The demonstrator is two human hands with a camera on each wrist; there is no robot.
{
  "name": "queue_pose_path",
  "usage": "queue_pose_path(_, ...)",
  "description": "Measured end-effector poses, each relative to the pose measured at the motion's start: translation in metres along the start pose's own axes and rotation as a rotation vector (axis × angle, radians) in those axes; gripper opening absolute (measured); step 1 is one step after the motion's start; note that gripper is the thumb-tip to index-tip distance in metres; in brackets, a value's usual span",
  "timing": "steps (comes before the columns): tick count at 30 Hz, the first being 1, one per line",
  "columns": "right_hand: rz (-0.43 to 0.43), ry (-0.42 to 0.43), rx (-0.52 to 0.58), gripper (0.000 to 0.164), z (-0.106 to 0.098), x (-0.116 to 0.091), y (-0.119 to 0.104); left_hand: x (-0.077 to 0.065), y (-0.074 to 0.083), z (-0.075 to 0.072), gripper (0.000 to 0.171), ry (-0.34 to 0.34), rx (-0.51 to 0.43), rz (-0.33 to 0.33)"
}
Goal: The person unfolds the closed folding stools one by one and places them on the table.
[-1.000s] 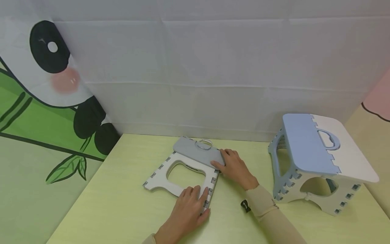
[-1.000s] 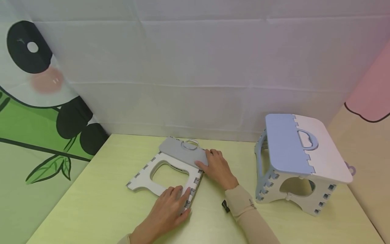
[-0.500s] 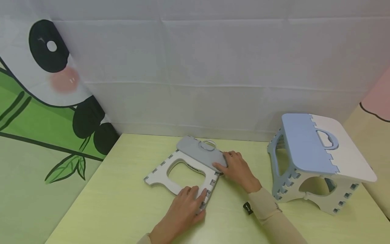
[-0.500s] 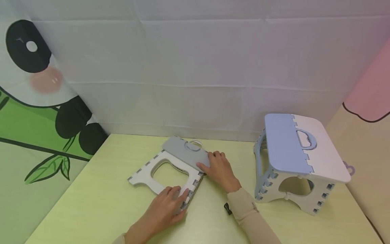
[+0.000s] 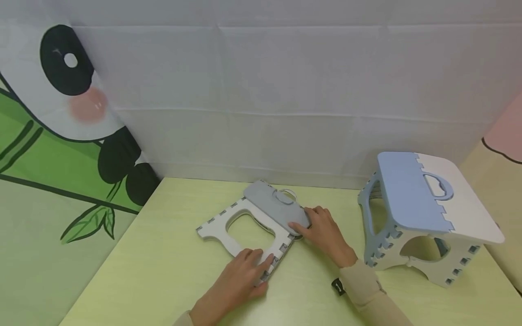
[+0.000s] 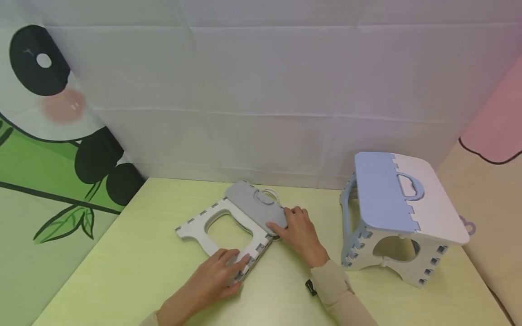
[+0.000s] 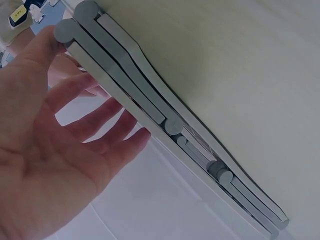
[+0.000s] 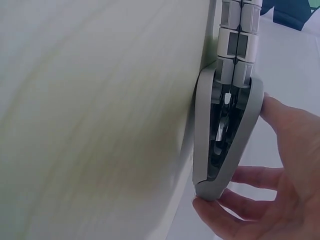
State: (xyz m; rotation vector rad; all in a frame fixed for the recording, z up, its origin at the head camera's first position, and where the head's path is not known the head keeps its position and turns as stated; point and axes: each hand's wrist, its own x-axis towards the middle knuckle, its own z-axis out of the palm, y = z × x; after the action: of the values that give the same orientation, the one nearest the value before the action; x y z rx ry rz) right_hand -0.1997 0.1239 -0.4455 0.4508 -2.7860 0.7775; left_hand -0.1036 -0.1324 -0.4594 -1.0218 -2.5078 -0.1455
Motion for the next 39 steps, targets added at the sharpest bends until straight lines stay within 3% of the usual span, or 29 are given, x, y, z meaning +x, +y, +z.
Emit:
queue_pose_path(11, 0.005, 0.049, 0.011, 0.061, -0.003, -0.014, 0.0, -0.004, -0.011, 0.003, 0.055, 0.043, -0.055, 0.079)
queue_pose_path(20, -0.018, 0.085, -0.006, 0.061, -0.005, -0.026, 0.001, -0.009, -0.019, 0.007, 0.055, 0.025, -0.092, 0.119)
queue_pose_path(39, 0.022, 0.059, -0.065, 0.052, -0.014, -0.05, -0.011, -0.016, -0.035, -0.001, 0.051, 0.006, -0.22, 0.134)
